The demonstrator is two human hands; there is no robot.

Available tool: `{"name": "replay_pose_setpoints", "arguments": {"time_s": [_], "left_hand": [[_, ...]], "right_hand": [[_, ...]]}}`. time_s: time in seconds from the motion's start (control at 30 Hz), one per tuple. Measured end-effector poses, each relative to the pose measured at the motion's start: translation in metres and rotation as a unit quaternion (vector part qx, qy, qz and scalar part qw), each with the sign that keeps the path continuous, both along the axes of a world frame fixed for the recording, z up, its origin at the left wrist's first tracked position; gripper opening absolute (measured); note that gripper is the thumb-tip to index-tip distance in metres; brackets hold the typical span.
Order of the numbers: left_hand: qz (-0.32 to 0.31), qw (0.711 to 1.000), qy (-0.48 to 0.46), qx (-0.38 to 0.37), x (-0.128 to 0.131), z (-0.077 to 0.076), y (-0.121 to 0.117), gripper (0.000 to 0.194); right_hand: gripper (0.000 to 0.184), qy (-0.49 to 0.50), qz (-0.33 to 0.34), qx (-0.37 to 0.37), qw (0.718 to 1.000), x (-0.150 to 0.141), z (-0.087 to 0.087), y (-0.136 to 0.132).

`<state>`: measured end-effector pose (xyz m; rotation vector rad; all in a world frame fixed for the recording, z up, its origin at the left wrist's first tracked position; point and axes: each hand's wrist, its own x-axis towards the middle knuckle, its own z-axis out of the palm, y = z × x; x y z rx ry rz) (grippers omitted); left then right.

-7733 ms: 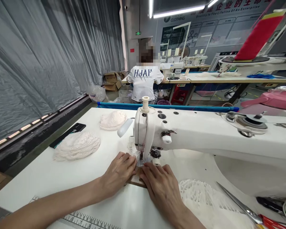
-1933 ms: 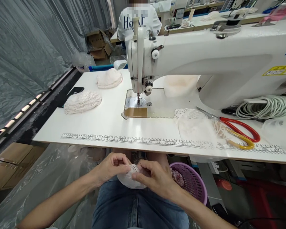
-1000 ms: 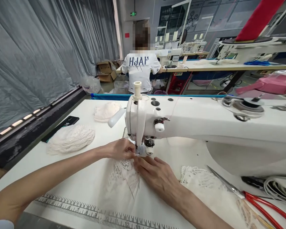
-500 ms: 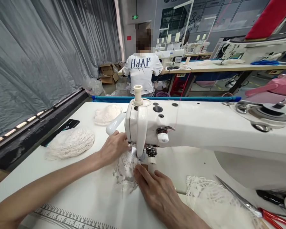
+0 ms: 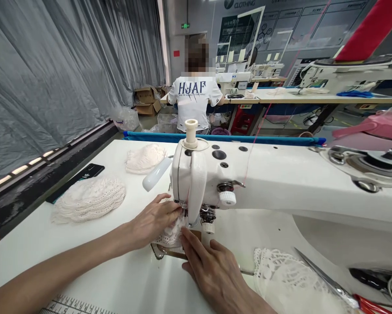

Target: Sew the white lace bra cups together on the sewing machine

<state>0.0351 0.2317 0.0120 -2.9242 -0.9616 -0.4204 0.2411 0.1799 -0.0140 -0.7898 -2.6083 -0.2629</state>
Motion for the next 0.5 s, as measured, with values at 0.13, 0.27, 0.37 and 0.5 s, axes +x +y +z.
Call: {"name": "replay_pose_setpoints", "arguments": {"time_s": [0.13, 0.27, 0.37, 0.5], "left_hand": [[-0.006, 0.999, -0.026, -0.017, -0.001, -0.002, 0.008, 0.020], [-0.008, 0.999, -0.030, -0.021, -0.002, 0.000, 0.005, 0.022], [-0.006, 0.999, -0.039, -0.020, -0.003, 0.001, -0.006, 0.026], [-0.025, 0.997, -0.049, -0.046, -0.001, 0.000, -0.023, 0.020]], "right_hand": [[0.039, -0.004, 0.000, -0.007, 1.000, 0.000, -0.002, 0.001], [0.041, -0.005, -0.002, -0.030, 1.000, 0.002, -0.005, 0.000], [0.036, 0.005, 0.002, -0.038, 0.999, 0.003, -0.004, -0.003], [0.033, 0.024, -0.002, -0.036, 0.999, 0.005, 0.002, -0.006]]}}
